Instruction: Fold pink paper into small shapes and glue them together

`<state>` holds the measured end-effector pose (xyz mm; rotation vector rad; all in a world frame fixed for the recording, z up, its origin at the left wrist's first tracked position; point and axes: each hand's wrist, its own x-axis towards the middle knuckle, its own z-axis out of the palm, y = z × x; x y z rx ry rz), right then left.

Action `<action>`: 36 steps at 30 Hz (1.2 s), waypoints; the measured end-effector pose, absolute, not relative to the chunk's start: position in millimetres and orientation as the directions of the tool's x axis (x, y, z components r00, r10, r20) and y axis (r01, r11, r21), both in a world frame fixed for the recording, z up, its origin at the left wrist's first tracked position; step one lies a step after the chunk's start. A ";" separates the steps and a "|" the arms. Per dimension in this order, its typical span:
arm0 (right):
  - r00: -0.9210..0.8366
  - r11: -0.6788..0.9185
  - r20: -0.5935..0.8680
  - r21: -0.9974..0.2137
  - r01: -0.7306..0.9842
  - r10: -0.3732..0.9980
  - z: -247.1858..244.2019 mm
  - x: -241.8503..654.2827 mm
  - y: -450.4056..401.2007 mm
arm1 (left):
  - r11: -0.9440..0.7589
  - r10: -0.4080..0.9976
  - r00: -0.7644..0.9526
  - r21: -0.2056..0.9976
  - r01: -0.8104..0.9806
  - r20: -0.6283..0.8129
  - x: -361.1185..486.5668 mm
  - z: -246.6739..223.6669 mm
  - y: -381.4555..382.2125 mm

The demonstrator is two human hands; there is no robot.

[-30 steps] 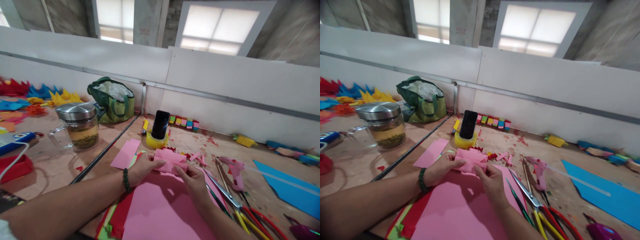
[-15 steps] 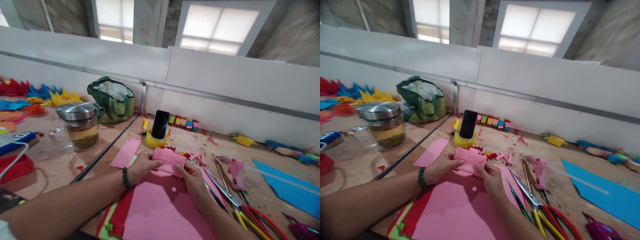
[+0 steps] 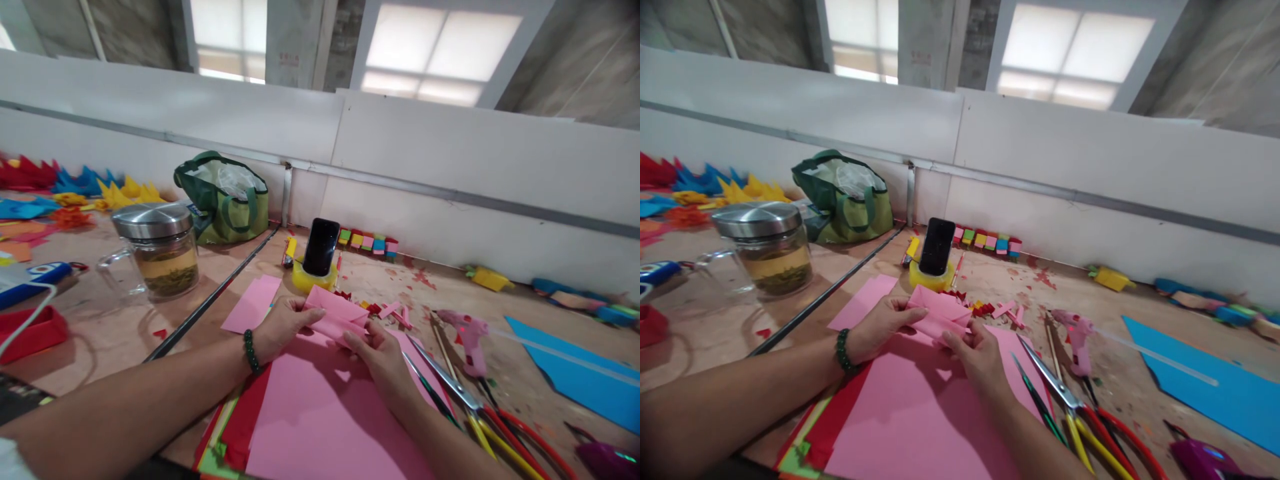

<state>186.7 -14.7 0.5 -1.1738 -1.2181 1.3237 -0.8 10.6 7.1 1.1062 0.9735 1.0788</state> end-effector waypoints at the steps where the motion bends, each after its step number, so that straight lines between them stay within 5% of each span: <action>1: -0.092 -0.052 -0.049 -0.998 -0.035 0.995 0.5 186.9 -14.4 | 0.110 0.979 0.191 0.979 -0.175 -0.076 -0.8 8.4 10.1; 7: -0.103 -0.022 -0.018 -0.999 -0.037 0.995 -1.2 188.7 -13.7 | 0.225 0.947 0.277 0.951 -0.214 -0.162 -1.3 13.6 7.7; 16: 0.017 0.152 0.151 -0.986 -0.069 0.988 2.6 191.2 -16.5 | 0.169 0.978 0.167 0.950 -0.263 -0.128 -5.4 9.6 16.1; 25: -0.051 -0.037 -0.034 -0.997 -0.065 0.998 3.8 189.8 -13.1 | 0.114 0.983 0.170 0.962 -0.248 -0.072 -3.3 8.0 12.5; 36: 0.065 -0.016 -0.023 -0.994 -0.110 0.998 -2.5 191.7 -8.6 | 0.153 0.983 0.140 0.948 -0.279 -0.117 -2.2 10.1 15.3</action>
